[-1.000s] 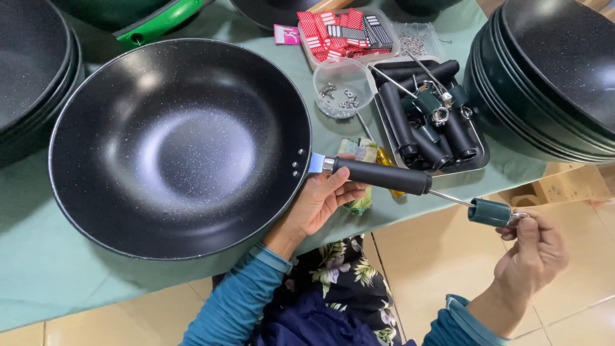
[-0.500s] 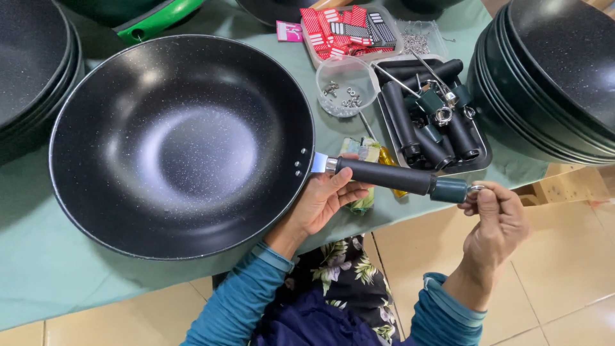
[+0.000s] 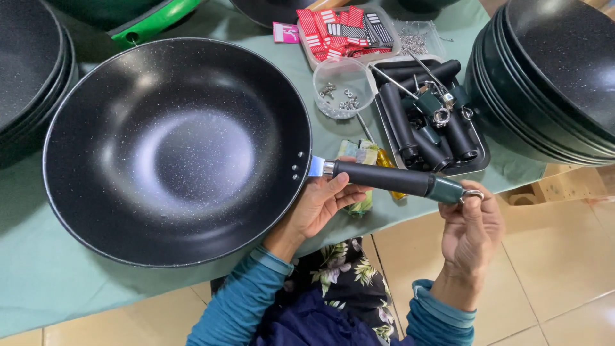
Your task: Attaching a handle to a wok using a screwdriver and wiping the surface clean
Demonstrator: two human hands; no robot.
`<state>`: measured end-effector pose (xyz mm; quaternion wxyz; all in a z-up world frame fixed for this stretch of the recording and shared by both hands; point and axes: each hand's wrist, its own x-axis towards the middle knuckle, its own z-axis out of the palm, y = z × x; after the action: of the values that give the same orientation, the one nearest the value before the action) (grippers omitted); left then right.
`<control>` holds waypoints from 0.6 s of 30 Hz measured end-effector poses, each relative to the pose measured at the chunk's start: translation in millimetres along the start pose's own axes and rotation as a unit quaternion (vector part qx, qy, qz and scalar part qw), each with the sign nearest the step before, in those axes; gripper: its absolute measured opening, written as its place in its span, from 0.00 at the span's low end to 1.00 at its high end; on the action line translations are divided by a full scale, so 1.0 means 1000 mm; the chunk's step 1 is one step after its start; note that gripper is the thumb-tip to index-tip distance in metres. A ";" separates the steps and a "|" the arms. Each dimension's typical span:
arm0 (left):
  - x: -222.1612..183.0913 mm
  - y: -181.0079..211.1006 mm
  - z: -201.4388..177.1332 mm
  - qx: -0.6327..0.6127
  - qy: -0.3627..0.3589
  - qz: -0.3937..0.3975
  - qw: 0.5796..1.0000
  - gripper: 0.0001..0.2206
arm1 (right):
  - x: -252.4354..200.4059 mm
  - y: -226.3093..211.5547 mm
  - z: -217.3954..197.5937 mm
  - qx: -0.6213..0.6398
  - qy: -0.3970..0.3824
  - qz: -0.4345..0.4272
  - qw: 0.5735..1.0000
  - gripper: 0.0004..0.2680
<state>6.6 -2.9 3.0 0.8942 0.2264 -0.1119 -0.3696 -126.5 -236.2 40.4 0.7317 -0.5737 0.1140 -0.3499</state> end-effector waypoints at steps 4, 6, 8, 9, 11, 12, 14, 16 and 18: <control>0.000 -0.001 -0.001 -0.002 0.001 0.004 1.000 0.23 | 0.007 0.005 -0.009 0.019 -0.023 0.028 0.999 0.16; 0.000 -0.002 -0.001 -0.004 -0.001 0.004 1.000 0.23 | 0.013 0.009 -0.017 0.042 -0.038 0.047 0.997 0.17; 0.002 -0.005 -0.003 -0.007 -0.005 0.017 1.000 0.23 | 0.014 0.010 -0.003 0.052 -0.032 0.017 0.998 0.16; 0.002 -0.007 -0.003 -0.010 -0.006 0.032 0.999 0.22 | 0.013 0.011 0.003 0.061 -0.027 -0.011 0.998 0.15; 0.002 -0.007 -0.003 -0.011 -0.004 0.031 0.999 0.22 | 0.016 0.011 0.003 0.071 -0.039 -0.006 0.997 0.14; 0.002 -0.007 -0.003 -0.012 -0.001 0.031 0.999 0.21 | 0.017 0.011 0.003 0.081 -0.050 0.000 0.995 0.14; 0.004 -0.010 -0.005 -0.018 0.002 0.030 0.999 0.21 | 0.020 0.014 -0.002 0.085 -0.056 0.010 0.995 0.14; 0.002 -0.012 -0.005 -0.026 0.007 0.029 0.999 0.21 | 0.021 0.019 -0.008 0.087 -0.063 0.022 0.994 0.14; 0.001 -0.010 0.000 -0.018 -0.004 0.023 1.000 0.23 | 0.024 0.025 -0.012 0.104 -0.064 0.029 0.992 0.15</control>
<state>1.5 -9.9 -1.3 0.9058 0.2064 -0.1139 -0.3521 -106.8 -258.4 19.1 0.8031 -0.5120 0.0458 -0.3012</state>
